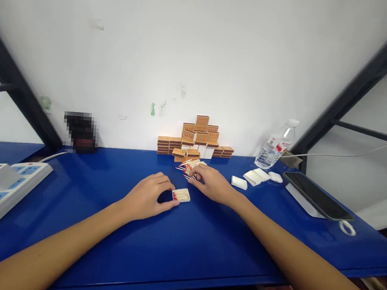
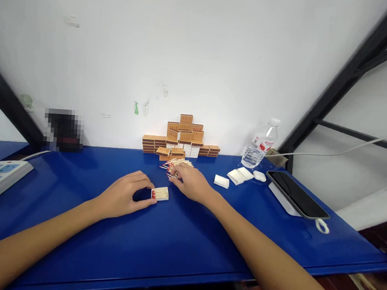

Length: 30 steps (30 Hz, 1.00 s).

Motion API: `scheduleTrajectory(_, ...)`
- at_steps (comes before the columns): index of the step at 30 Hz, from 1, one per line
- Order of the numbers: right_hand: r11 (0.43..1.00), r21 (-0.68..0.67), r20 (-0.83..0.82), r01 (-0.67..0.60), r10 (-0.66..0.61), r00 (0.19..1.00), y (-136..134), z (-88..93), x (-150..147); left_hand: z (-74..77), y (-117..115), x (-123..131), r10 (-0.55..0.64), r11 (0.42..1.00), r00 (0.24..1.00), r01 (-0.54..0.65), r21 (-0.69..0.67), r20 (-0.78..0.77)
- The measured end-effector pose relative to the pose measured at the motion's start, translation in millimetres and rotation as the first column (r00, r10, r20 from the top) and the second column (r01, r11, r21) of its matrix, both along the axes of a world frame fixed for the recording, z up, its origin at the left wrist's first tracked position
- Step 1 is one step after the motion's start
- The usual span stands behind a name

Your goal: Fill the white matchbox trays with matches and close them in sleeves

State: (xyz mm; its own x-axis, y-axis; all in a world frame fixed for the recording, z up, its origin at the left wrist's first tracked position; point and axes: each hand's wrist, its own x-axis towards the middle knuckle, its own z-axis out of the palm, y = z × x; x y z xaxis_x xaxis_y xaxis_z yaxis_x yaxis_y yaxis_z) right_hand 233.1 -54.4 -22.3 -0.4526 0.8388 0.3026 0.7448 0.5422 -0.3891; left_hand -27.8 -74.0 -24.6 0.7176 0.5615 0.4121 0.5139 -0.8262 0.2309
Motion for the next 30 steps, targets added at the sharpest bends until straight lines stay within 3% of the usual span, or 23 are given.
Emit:
scheduleTrajectory(6,0.997,-0.029,0.069,0.071,-0.069,0.995,15,-10.6,-3,-0.7,0,-1,0.014,1.0,1.0,-0.014,-0.005,-0.021)
scheduleTrajectory(15,0.982,-0.165,0.208,0.097,-0.061,0.976,3,-1.6,-2,0.4,1,-1,0.011,1.0,1.0,-0.011,-0.006,-0.014)
scheduleTrajectory(23,0.979,-0.198,0.076,-0.039,0.055,0.996,-17,15.2,-2,-0.7,1,-1,0.007,1.0,1.0,-0.007,0.006,-0.001)
scheduleTrajectory(30,0.978,-0.152,0.179,-0.146,0.172,0.969,-32,8.3,-23,1.0,0,0,0.009,1.0,1.0,-0.009,-0.002,-0.01)
